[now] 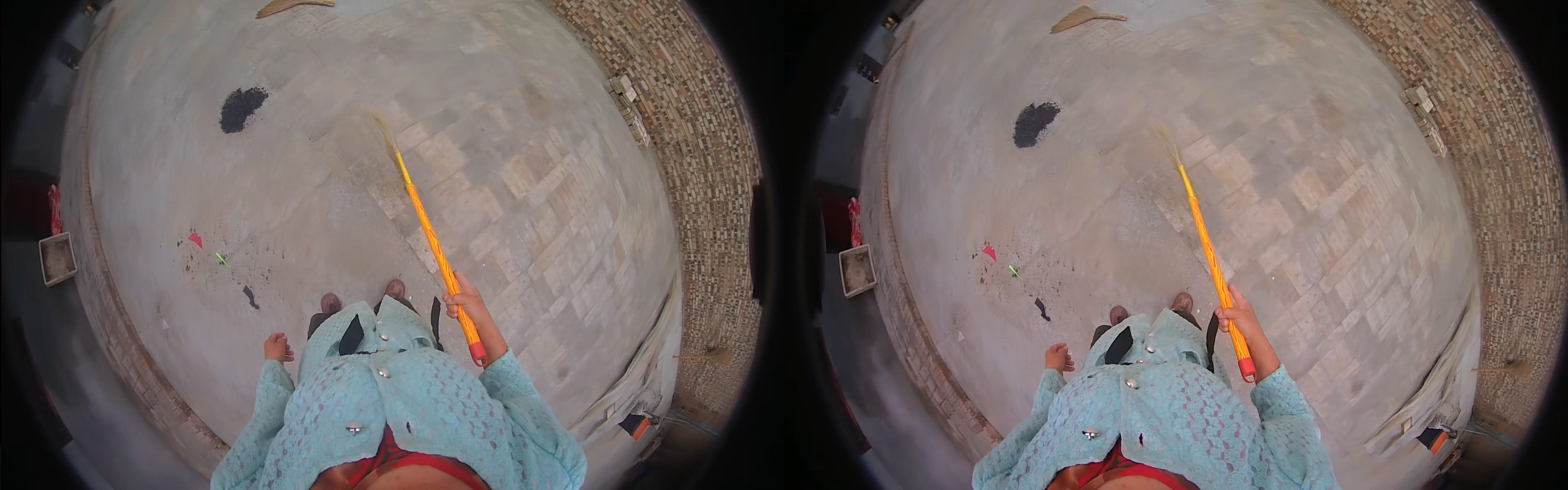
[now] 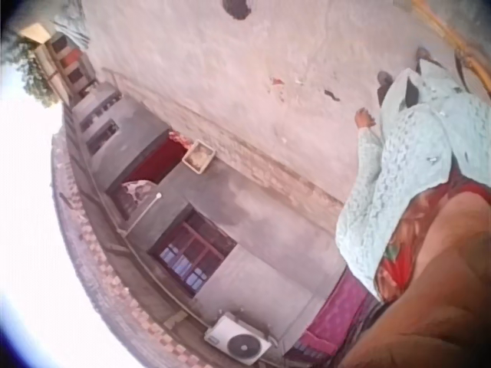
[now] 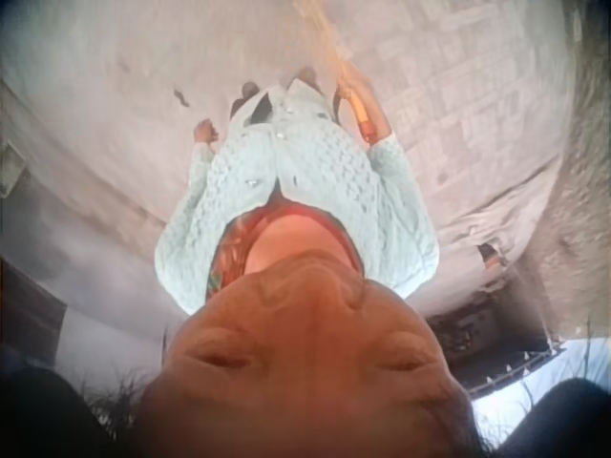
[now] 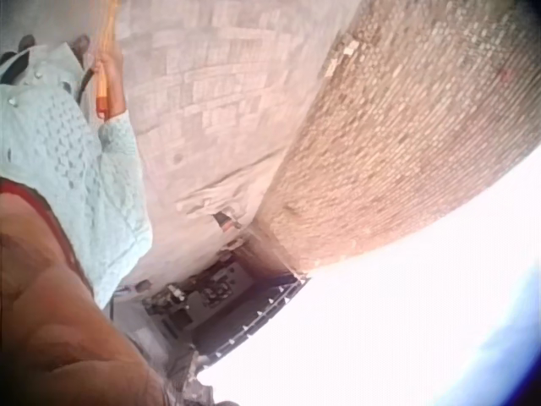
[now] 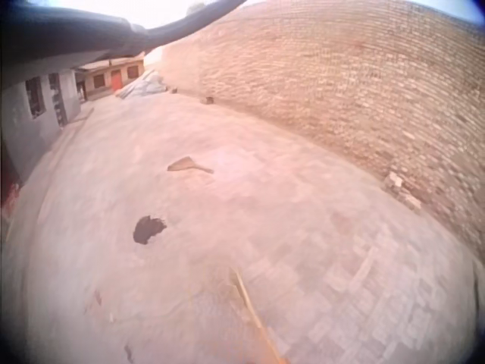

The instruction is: The person sweeps a tiled floor using a yellow broom, moving debris and dust into a pile. The person walks around the area, sweeping different sections and gathering scattered items.

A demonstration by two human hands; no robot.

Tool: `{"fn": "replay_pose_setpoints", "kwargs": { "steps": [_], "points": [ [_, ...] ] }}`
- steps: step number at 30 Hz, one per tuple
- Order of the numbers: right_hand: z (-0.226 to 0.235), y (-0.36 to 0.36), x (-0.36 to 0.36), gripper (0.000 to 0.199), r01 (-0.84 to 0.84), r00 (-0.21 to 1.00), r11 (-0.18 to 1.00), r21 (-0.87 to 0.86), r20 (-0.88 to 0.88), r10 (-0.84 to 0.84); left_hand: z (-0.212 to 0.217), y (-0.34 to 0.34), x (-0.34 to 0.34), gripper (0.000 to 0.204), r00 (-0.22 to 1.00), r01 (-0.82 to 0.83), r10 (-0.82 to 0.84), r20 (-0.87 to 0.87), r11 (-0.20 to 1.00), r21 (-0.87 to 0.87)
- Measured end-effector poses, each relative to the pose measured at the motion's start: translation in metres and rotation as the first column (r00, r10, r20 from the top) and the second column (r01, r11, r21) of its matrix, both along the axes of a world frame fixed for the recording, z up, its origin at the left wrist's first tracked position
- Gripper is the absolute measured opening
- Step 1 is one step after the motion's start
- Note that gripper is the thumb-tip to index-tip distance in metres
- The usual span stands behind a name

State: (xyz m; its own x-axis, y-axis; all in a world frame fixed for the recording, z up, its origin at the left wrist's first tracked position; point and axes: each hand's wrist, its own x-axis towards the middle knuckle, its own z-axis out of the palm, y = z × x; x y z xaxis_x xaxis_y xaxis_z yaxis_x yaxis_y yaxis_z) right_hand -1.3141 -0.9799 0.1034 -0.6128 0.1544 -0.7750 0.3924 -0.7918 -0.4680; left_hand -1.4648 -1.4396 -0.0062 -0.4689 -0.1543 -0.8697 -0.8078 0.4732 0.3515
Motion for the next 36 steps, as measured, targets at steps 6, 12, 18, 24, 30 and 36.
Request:
{"fn": "replay_pose_setpoints", "kwargs": {
  "steps": [6, 12, 18, 24, 30, 36],
  "points": [
    [-0.026, 0.071, 0.036, 0.064, 0.113, 0.979, 0.972, 0.205, 0.144, -0.144, 0.013, 0.012, 0.006, 0.031, 0.997, 0.078, -0.077, 0.02, 0.995, -0.054],
    [-0.082, 0.13, 0.038, 0.036, 0.283, 0.929, 0.956, 0.079, 0.227, -0.294, 0.026, 0.03, 0.013, 0.031, 0.984, 0.167, -0.171, -0.045, 0.983, -0.079],
    [-0.091, 0.099, -0.038, 0.043, 0.023, 0.99, 0.997, 0.073, 0.139, -0.033, 0.048, 0.044, 0.02, 0.03, 0.975, 0.195, -0.206, -0.086, 0.973, -0.124],
    [-0.086, 0.051, -0.143, 0.049, -0.17, 0.985, 0.985, -0.04, 0.032, 0.171, 0.031, 0.042, 0.012, 0.029, 0.983, 0.158, -0.168, -0.074, 0.98, -0.118],
    [-0.06, 0.075, -0.205, 0.063, -0.294, 0.952, 0.921, -0.255, -0.166, 0.258, -0.029, 0.074, -0.032, 0.028, 0.999, 0.045, -0.045, 0.013, 0.999, -0.009],
    [0.03, 0.117, -0.208, 0.073, -0.186, 0.981, 0.97, -0.156, -0.081, 0.175, -0.057, 0.147, -0.113, 0.029, 0.997, 0.024, -0.034, 0.075, 0.991, 0.133]
  ]
}}
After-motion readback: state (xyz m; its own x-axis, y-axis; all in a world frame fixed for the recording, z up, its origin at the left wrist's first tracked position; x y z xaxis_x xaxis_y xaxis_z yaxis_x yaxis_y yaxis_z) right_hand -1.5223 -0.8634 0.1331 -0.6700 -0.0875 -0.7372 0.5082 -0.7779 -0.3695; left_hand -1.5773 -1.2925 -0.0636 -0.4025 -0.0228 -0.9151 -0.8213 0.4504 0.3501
